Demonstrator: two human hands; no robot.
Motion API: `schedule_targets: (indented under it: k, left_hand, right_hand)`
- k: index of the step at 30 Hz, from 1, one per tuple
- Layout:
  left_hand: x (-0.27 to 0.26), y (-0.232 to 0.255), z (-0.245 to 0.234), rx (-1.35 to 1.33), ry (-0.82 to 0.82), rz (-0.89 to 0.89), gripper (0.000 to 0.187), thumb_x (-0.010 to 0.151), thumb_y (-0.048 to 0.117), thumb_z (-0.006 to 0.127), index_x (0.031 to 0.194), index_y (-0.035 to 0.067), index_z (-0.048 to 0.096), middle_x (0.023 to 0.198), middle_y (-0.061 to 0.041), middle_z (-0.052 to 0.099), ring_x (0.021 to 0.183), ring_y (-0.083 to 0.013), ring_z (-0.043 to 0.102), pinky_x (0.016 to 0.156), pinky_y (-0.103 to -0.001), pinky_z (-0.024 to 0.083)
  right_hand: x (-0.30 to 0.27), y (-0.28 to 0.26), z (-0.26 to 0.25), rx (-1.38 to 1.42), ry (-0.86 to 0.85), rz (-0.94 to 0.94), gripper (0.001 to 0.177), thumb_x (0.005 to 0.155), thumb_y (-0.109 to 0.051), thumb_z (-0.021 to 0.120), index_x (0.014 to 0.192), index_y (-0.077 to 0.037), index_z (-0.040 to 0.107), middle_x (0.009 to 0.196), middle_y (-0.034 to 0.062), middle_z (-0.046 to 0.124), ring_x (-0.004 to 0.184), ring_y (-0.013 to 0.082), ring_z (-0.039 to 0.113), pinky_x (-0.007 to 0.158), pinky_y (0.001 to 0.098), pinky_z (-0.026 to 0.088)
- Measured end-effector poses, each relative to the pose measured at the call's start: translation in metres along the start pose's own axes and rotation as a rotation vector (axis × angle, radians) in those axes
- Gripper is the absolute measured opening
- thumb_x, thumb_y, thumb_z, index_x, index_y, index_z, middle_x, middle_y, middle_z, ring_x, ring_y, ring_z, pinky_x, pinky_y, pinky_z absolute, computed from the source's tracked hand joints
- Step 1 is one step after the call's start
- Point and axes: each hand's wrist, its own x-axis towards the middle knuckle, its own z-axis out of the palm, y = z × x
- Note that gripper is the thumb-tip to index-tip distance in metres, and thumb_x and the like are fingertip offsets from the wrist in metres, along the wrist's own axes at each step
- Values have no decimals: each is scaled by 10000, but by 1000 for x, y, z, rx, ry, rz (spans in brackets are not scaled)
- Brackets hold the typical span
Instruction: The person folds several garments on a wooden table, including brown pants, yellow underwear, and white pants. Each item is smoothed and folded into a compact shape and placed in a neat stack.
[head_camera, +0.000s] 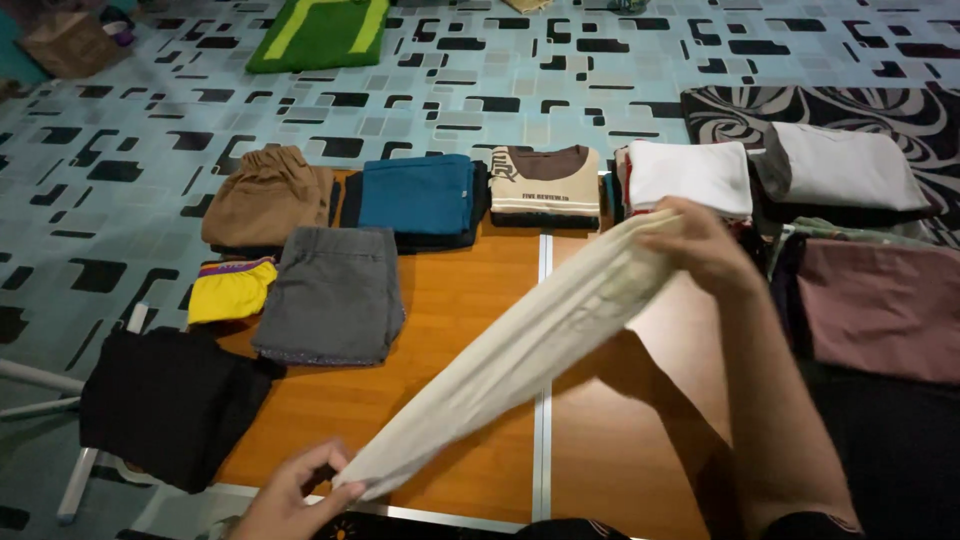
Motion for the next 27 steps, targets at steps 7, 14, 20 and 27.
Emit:
schedule_targets:
  k: [7, 14, 20, 27]
  left_hand:
    - [28, 20, 13, -188, 98, 94, 131, 943, 91, 732, 934, 49, 609, 886, -47, 572, 806, -141, 579, 731, -256, 461]
    - [104, 13, 76, 843, 657, 31, 533, 753, 182, 799, 1245, 90, 616, 1203, -173, 619, 1129, -382, 584, 1006, -478, 445]
    - [129, 16, 164, 901, 412, 172, 670, 885, 319, 636, 1509, 158, 450, 1554, -52, 480, 1477, -313, 347, 1138, -549, 286]
    - [123, 1, 168, 1026, 499, 93, 741, 952, 665, 404, 1578, 270, 390, 1674, 18, 306, 1511, -337, 276, 1077, -653, 270]
  right_hand:
    - [-35, -53, 9, -230, 230, 266, 215, 903, -130, 751, 1015, -73, 577, 975, 129, 672, 786, 256, 684, 634, 365, 602]
    - [-12, 15, 42, -1044, 371, 383, 572, 959, -163, 687, 1490, -120, 479, 1498, 162, 513, 1305, 364, 556, 1033, 573, 457]
    - [-20, 150, 181, -1055, -157, -459, 240, 656, -403, 786, 730, -231, 637, 707, -52, 645, 705, 237, 601, 675, 398, 438]
    - [-34, 138, 167, -1046, -520, -146, 771, 976, -573, 334, 1604, -131, 273, 1688, 171, 200, 1576, 315, 113, 1188, 625, 7]
